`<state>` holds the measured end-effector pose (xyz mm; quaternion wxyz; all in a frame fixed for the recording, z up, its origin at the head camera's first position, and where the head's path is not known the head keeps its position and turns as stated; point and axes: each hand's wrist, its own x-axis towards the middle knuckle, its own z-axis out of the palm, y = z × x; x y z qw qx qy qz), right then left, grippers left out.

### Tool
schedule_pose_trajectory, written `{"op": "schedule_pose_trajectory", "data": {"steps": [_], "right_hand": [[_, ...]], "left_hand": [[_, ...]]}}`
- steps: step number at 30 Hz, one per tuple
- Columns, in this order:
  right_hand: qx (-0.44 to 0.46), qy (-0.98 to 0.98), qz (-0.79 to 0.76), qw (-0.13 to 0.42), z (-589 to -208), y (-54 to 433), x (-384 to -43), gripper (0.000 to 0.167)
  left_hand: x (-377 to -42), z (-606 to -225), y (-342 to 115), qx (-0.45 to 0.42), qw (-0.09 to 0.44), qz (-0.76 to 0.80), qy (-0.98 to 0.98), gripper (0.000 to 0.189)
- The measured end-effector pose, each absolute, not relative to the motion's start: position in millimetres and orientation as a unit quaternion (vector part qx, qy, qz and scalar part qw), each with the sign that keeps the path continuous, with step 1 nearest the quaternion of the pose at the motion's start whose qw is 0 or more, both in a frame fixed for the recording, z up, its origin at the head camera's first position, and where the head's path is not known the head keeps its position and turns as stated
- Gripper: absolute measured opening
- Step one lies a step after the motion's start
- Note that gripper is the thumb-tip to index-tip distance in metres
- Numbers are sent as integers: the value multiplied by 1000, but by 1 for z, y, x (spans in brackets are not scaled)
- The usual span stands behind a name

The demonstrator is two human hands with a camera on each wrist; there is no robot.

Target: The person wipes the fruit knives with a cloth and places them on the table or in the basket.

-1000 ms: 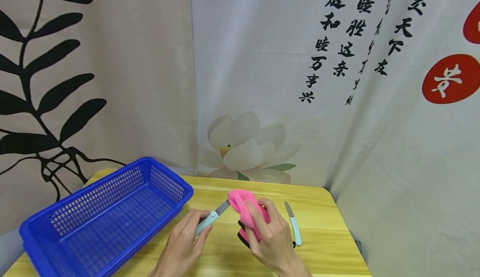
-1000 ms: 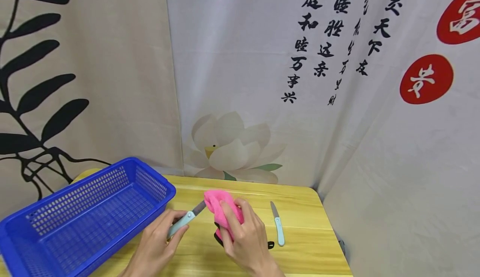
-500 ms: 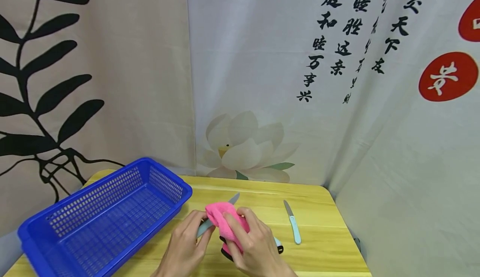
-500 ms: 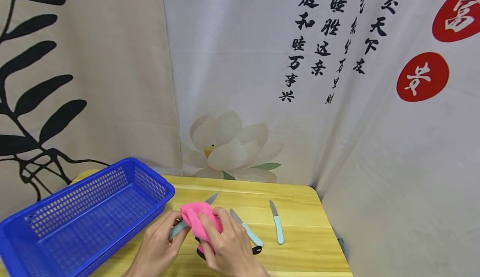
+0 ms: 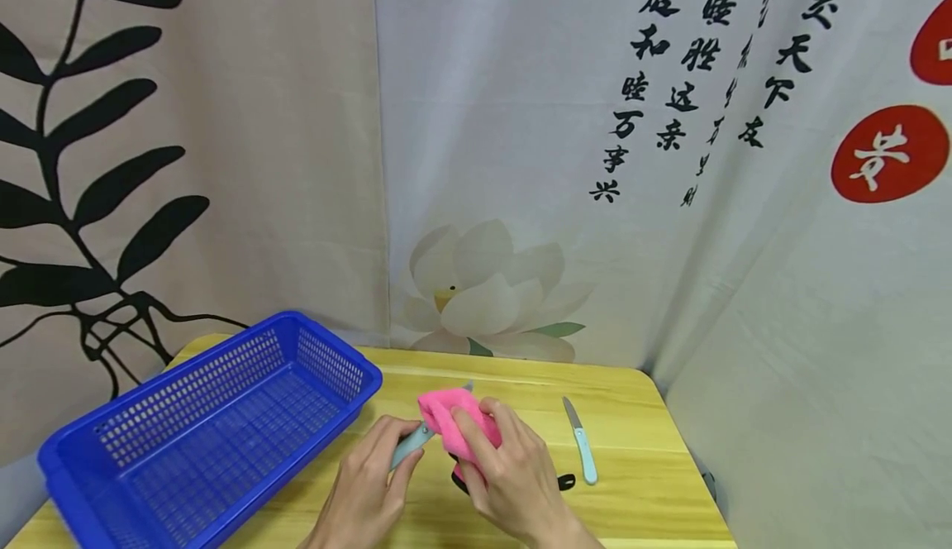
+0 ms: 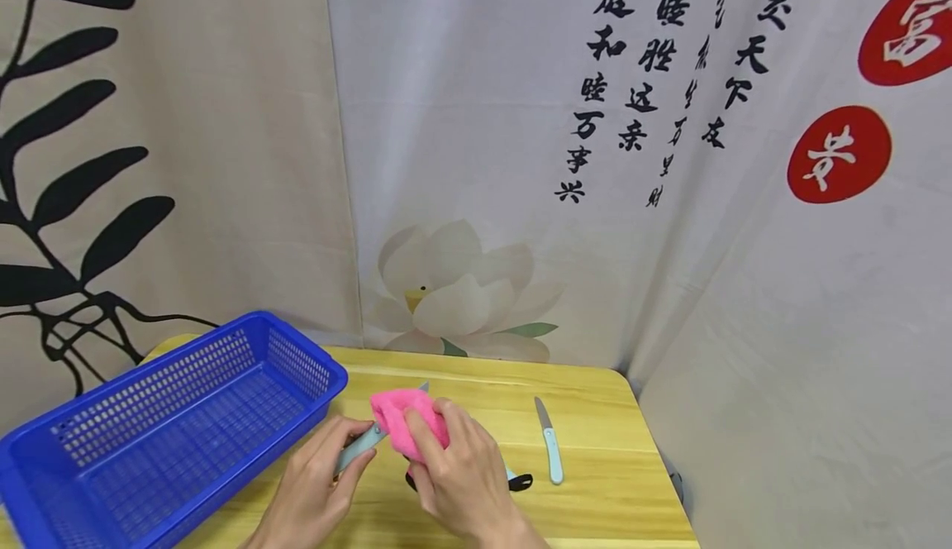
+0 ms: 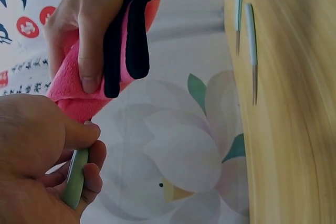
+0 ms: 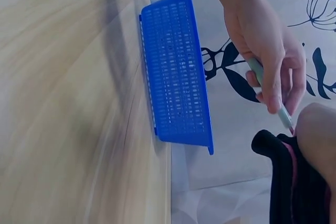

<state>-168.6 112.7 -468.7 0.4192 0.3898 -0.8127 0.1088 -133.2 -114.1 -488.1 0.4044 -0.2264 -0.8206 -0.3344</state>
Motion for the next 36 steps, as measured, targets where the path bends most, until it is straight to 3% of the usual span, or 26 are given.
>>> {"op": "schedule_pose_trajectory", "data": {"steps": [5,15,24,31,36], "right_hand": [[375,-817,109,423,-469,120,-174,72],[353,-822,127,428,-465,135,-187,52],[308,-828,141,447,-460,150,-194,53],[349,-800,160,461,-462,136,-182,38],[381,-788,155,458,-465,121,-171,42]], "left_hand": [[-132,-489,-115,-231,391,-336,-825,40],[-131,-491,-115,-233,382,-342,-827,38],[-131,-490,-115,-219,383,-342,-830,37],[-132,-489,-114,-204,379,-346,-834,36],[-134,-489,-113,-214,391,-339,-828,38]]}}
